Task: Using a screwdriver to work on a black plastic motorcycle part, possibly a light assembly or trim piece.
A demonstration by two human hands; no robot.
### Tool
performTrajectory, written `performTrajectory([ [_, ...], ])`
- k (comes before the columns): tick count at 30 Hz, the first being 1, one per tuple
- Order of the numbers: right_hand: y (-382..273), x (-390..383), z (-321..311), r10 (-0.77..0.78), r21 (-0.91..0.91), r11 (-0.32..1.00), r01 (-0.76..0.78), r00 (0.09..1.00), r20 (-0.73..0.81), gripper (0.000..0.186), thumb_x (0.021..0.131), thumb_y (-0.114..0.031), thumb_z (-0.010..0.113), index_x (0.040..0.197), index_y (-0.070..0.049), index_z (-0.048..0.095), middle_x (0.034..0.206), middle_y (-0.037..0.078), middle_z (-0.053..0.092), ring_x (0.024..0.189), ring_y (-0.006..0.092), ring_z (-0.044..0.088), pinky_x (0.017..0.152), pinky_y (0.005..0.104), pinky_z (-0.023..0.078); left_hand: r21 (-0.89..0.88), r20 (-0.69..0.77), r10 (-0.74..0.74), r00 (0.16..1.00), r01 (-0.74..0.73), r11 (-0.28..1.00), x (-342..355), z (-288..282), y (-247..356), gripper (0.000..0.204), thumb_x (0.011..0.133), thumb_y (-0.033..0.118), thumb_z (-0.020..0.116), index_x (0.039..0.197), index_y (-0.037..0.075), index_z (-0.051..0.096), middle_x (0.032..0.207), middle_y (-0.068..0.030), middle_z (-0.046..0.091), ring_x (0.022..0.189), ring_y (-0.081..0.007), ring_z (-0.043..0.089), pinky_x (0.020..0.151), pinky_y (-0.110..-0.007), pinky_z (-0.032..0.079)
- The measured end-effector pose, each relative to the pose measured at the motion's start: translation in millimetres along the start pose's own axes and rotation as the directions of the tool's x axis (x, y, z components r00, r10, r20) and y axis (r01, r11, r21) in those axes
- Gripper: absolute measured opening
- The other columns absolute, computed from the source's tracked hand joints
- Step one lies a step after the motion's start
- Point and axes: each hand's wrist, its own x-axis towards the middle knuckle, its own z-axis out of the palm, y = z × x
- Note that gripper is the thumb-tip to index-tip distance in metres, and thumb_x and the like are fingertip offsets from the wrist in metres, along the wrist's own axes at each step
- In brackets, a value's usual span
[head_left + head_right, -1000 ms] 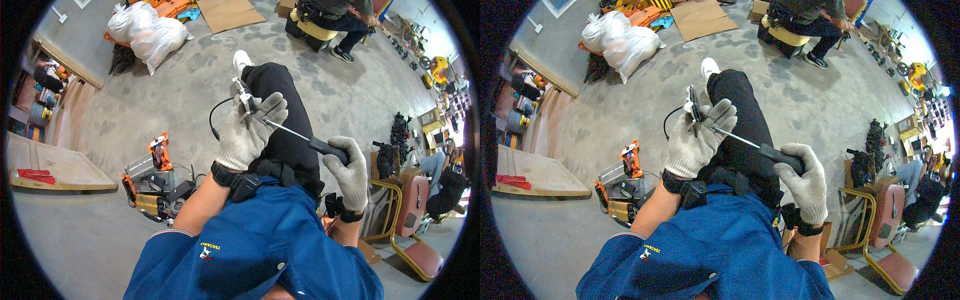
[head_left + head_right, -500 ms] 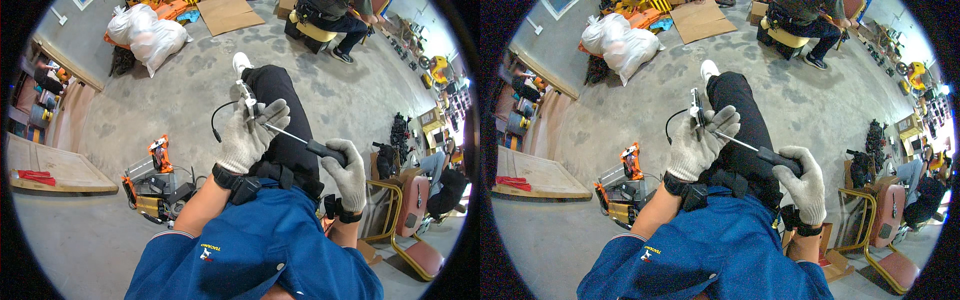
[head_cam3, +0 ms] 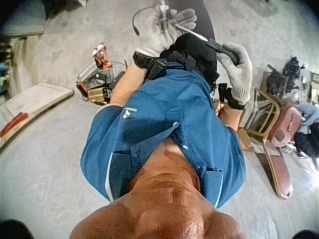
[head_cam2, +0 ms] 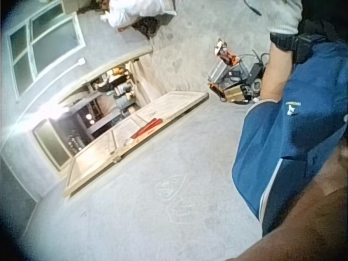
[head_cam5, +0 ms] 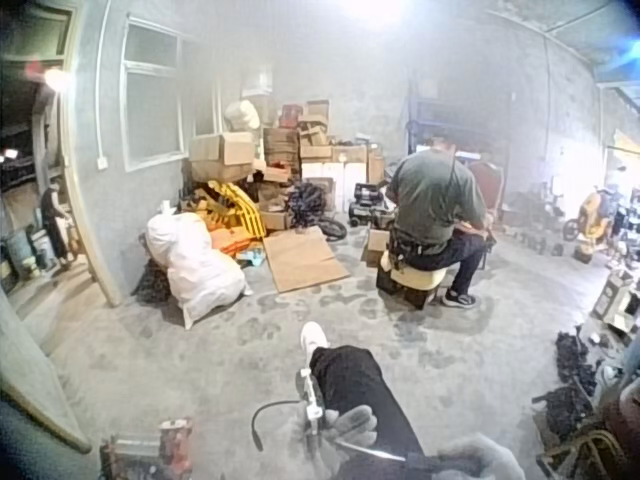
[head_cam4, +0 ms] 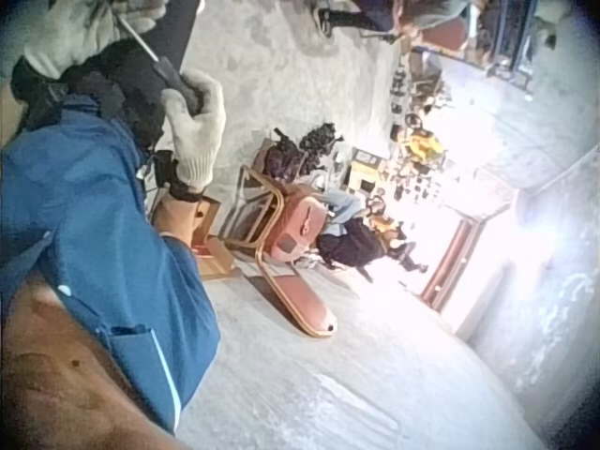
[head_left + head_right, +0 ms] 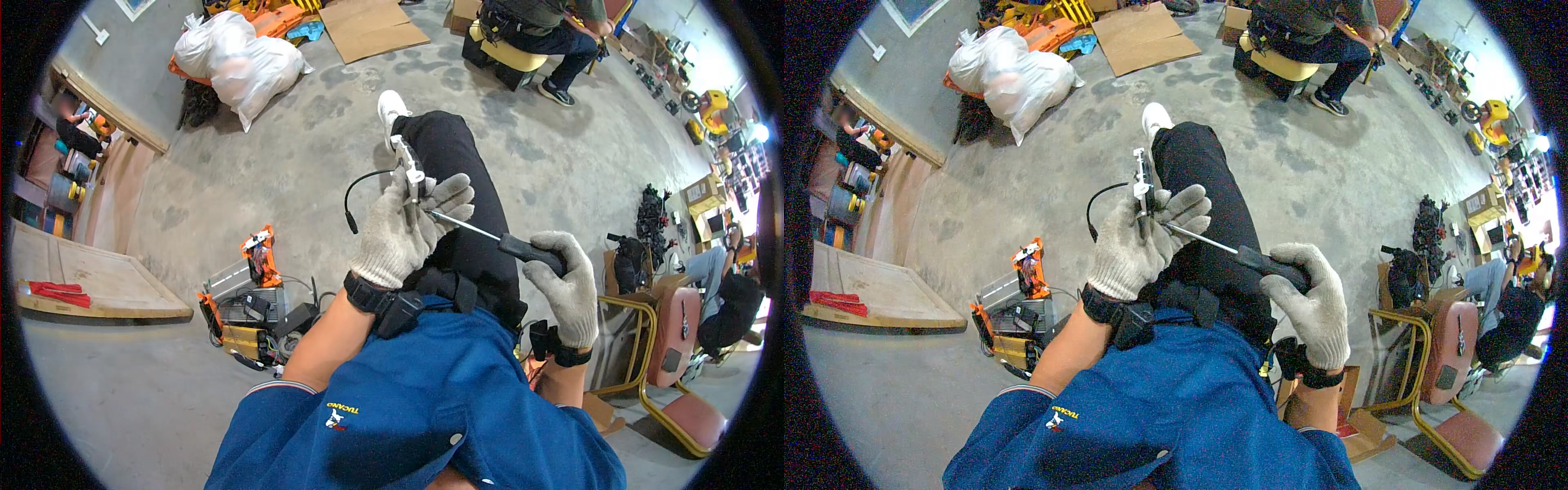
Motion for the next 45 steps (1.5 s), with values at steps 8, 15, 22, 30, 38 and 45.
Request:
performTrajectory([
  [8,1.3,1.6,0.7,0.051,0.074,0.996,-0.050,0.999,-0.009,0.034,0.083,-0.007,0.076,0.114,0.001,0.066,0.097,0.005,0.067,0.088,0.0116,0.062,0.080,0.0263,0.051,-0.011,0.095,0.021,0.995,-0.020,1.000,-0.5,-3.6,0.2,0.055,0.108,0.044,0.041,0.105,-0.002,0.070,0.138,-0.0348,0.058,0.132,-0.0505,0.054,0.112,-0.063,0.045],
  [15,31.6,11.4,-11.6,0.120,0.407,0.908,-0.100,0.993,-0.023,0.039,0.089,-0.016,0.074,0.123,-0.001,0.063,0.088,0.006,0.065,0.074,0.0107,0.060,0.062,0.0220,0.045,-0.004,0.082,0.017,0.996,-0.017,1.000,-0.1,-13.4,8.1,0.051,0.107,0.042,0.042,0.102,-0.001,0.070,0.122,-0.0298,0.068,0.119,-0.0470,0.064,0.104,-0.059,0.053],
  [22,43.7,29.4,3.1,-0.090,0.719,0.693,0.060,0.996,0.003,0.050,0.096,-0.028,0.075,0.133,-0.001,0.057,0.114,0.013,0.068,0.097,0.0200,0.069,0.083,0.0325,0.060,0.221,-0.108,-0.175,0.979,0.195,0.955,-16.6,38.7,-3.5,0.042,0.101,0.047,0.046,0.093,0.009,0.063,0.068,-0.0037,0.047,0.060,-0.0225,0.040,0.060,-0.036,0.034],
  [30,21.7,70.6,20.1,-0.234,0.790,0.568,0.230,0.966,-0.112,0.049,0.101,-0.030,0.069,0.137,-0.001,0.053,0.126,0.016,0.066,0.103,0.0220,0.070,0.095,0.0449,0.057,0.430,0.148,-0.508,0.848,0.408,0.806,-26.3,32.3,-12.4,0.048,0.109,0.039,0.036,0.090,0.003,0.062,0.061,-0.0150,0.058,0.059,-0.0365,0.059,0.062,-0.047,0.049],
  [38,-10.9,80.7,41.9,-0.076,0.805,0.523,0.282,0.955,-0.285,0.035,0.105,-0.023,0.062,0.134,-0.004,0.054,0.103,0.010,0.065,0.069,0.0103,0.061,0.055,0.0250,0.056,0.540,0.095,-0.595,0.798,0.461,0.704,-21.6,50.5,-25.8,0.041,0.111,0.032,0.037,0.090,0.004,0.059,0.064,-0.0158,0.063,0.059,-0.0330,0.062,0.063,-0.046,0.051],
  [45,-7.9,94.4,43.2,-0.019,0.850,0.515,0.106,0.993,-0.112,0.041,0.107,-0.043,0.057,0.120,-0.005,0.060,0.060,-0.007,0.037,0.046,0.0054,0.037,0.038,0.0229,0.030,0.677,0.032,-0.562,0.827,0.396,0.621,-21.4,50.0,-33.9,0.050,0.110,0.045,0.042,0.099,0.002,0.066,0.079,-0.0164,0.070,0.068,-0.0301,0.069,0.067,-0.043,0.056],
])
